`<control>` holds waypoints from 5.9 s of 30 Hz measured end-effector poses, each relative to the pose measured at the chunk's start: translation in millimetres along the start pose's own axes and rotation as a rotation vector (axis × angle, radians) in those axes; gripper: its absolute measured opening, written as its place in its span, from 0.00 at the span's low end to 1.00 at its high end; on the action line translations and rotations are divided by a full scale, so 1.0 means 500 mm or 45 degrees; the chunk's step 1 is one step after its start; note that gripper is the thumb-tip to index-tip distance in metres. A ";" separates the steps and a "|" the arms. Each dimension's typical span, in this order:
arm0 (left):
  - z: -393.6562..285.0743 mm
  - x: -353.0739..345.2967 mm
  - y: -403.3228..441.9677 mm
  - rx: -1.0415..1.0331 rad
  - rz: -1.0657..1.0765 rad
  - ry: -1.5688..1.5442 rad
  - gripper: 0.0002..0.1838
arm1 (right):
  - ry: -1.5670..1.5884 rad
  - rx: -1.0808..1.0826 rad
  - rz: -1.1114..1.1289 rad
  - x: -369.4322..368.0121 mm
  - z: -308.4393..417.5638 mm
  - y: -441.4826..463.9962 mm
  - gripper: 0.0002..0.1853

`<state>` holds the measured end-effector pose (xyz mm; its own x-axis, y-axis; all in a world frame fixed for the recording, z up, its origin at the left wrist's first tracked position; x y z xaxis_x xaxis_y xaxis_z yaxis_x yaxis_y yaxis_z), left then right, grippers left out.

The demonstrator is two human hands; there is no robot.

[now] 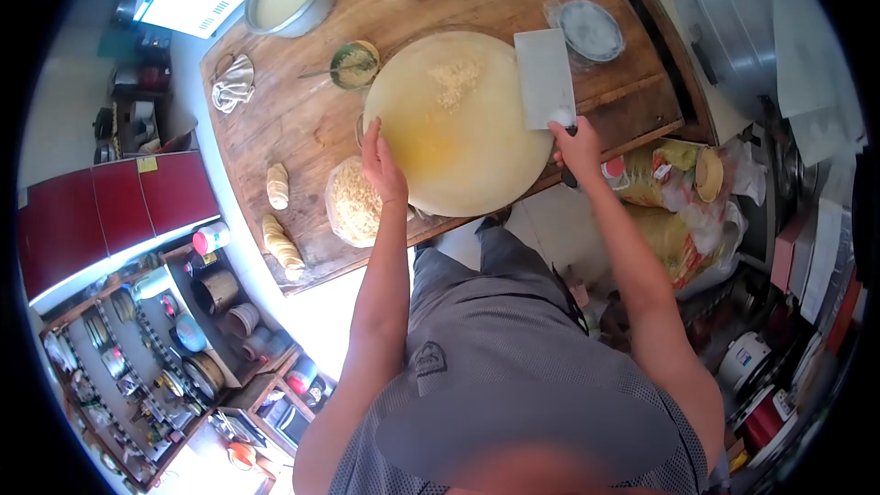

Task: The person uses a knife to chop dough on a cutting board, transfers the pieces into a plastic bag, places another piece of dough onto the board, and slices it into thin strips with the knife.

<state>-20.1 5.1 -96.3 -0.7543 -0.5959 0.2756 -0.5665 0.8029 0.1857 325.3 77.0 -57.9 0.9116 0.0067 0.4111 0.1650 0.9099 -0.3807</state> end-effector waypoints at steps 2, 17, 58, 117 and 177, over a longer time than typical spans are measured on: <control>-0.004 -0.002 -0.002 0.010 -0.030 0.027 0.22 | -0.123 0.082 0.083 -0.010 0.024 0.032 0.20; 0.022 -0.010 -0.004 -0.101 -0.031 0.226 0.21 | -0.595 0.344 0.951 -0.104 0.171 0.186 0.21; 0.065 0.009 0.099 -0.430 0.248 0.457 0.23 | 0.195 -0.091 -0.004 -0.005 -0.143 -0.234 0.17; 0.186 0.309 0.002 0.500 0.515 -1.099 0.21 | -0.650 0.616 0.032 -0.326 0.021 -0.754 0.10; 0.023 0.481 0.032 0.669 1.148 -0.500 0.27 | -0.985 0.827 0.016 -0.371 0.057 -0.743 0.04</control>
<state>-214.4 -125.6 -37.9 -0.9602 0.1636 -0.2265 0.2417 0.8930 -0.3797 84.3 -250.4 31.2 0.3789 0.0750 0.9224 -0.2901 0.9561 0.0415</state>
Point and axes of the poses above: each hand's wrist, its own y-axis towards the middle knuckle, its own x-axis out of the back of the hand, z = x × y, the point moved 1 cm from there along y, towards the middle knuckle, and after that the axes turned 2 degrees about x, right-handed, at the moved point
